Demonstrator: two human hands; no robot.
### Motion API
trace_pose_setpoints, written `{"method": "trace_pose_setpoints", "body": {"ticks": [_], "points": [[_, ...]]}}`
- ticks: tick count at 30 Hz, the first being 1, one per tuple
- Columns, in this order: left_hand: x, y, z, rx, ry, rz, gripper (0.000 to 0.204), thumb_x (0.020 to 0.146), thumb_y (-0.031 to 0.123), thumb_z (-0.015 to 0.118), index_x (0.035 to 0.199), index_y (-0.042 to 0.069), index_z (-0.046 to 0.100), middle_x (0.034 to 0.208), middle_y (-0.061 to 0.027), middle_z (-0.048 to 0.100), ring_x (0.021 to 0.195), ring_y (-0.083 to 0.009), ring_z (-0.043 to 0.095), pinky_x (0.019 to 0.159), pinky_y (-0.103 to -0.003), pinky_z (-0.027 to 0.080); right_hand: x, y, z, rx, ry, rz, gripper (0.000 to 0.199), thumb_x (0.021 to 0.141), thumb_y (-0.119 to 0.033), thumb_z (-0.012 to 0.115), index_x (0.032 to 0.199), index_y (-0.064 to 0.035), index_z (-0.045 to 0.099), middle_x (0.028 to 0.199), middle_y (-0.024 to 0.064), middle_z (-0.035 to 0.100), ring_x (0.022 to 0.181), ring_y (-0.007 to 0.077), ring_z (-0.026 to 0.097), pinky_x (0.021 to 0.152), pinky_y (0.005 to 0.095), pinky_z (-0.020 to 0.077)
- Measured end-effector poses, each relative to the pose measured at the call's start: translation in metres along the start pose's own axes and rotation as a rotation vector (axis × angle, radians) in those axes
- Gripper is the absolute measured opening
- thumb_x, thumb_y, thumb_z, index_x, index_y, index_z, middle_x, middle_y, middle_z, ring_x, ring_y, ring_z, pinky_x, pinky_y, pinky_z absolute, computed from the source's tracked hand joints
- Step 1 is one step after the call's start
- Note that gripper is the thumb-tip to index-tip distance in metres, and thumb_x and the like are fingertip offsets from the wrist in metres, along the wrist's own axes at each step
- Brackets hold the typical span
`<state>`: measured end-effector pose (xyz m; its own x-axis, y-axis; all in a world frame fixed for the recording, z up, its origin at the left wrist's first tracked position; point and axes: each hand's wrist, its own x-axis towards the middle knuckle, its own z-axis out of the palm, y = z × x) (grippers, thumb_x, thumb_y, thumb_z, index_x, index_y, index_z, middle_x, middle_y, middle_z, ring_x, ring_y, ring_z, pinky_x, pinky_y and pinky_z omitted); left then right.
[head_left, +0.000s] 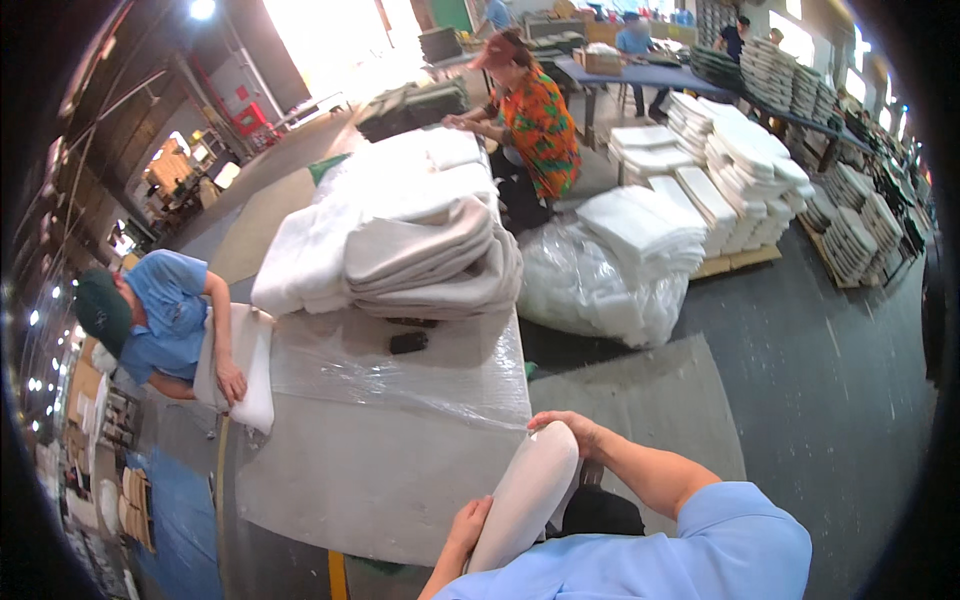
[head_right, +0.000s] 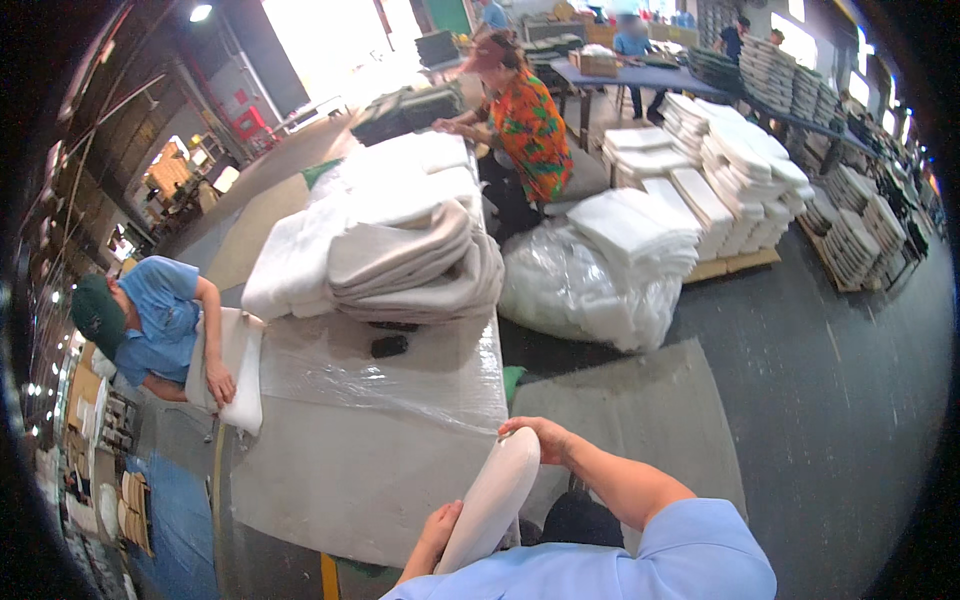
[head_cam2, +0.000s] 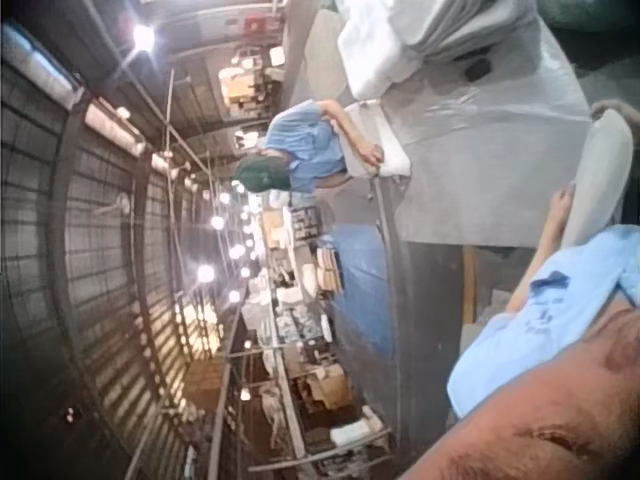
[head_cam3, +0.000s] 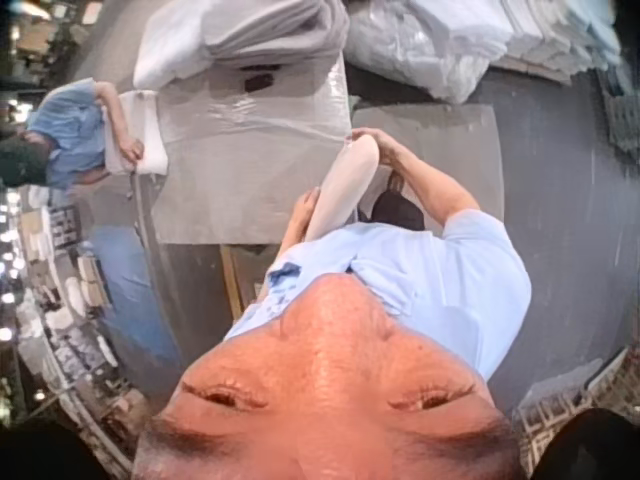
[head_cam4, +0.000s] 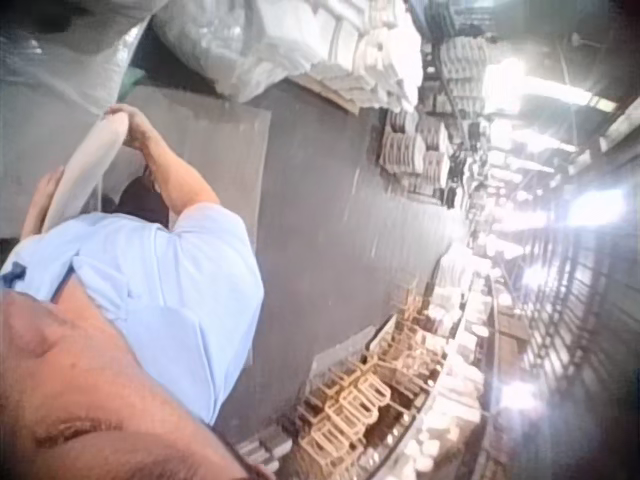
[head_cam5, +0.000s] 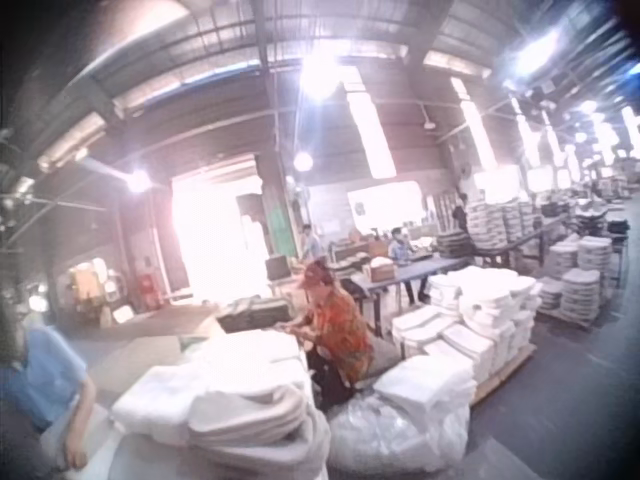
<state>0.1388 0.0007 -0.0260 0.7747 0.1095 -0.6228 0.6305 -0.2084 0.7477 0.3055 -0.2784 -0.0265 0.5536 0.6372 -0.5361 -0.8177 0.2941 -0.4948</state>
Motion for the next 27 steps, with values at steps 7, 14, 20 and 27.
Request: {"method": "trace_pose_setpoints", "body": {"ticks": [7,14,20,27], "points": [[-0.016,-0.005,-0.006,0.122,0.323,-0.026,0.048,0.100,0.046,0.068,0.094,-0.001,0.075,0.087,-0.0136,0.076,0.084,-0.0208,0.069,0.079,-0.039,0.054,0.032,-0.012,0.021,-0.088,-0.123,0.070,0.029,0.101,-0.036,0.064,0.118,-0.0128,0.069,0.109,0.0118,0.075,0.101,0.0258,0.072,0.093,0.0432,0.0576],[-0.032,0.028,-0.014,0.311,0.822,0.152,0.036,0.098,0.035,0.068,0.086,0.001,0.071,0.081,-0.0210,0.071,0.077,-0.0407,0.069,0.074,-0.051,0.052,0.065,-0.039,0.026,-0.119,-0.270,0.126,0.031,0.104,-0.035,0.063,0.125,-0.0138,0.071,0.110,0.0070,0.073,0.100,0.0193,0.071,0.091,0.0390,0.0575],[-0.026,0.009,-0.002,0.422,0.813,0.245,0.032,0.098,0.030,0.069,0.084,0.001,0.068,0.082,-0.0197,0.069,0.079,-0.0417,0.066,0.073,-0.052,0.050,0.111,-0.069,0.038,-0.970,-0.285,0.206,0.042,0.103,-0.043,0.068,0.130,-0.0117,0.074,0.117,0.0033,0.073,0.112,0.0133,0.066,0.098,0.0316,0.0524],[-0.036,-0.014,-0.004,0.391,0.982,0.371,0.025,0.097,0.028,0.072,0.090,0.004,0.070,0.087,-0.0163,0.070,0.080,-0.0379,0.067,0.072,-0.048,0.052,0.140,-0.081,0.087,-1.687,-0.661,0.236,0.064,0.086,-0.055,0.082,0.129,-0.0084,0.075,0.121,0.0115,0.076,0.116,0.0288,0.069,0.098,0.0430,0.0538]]}}
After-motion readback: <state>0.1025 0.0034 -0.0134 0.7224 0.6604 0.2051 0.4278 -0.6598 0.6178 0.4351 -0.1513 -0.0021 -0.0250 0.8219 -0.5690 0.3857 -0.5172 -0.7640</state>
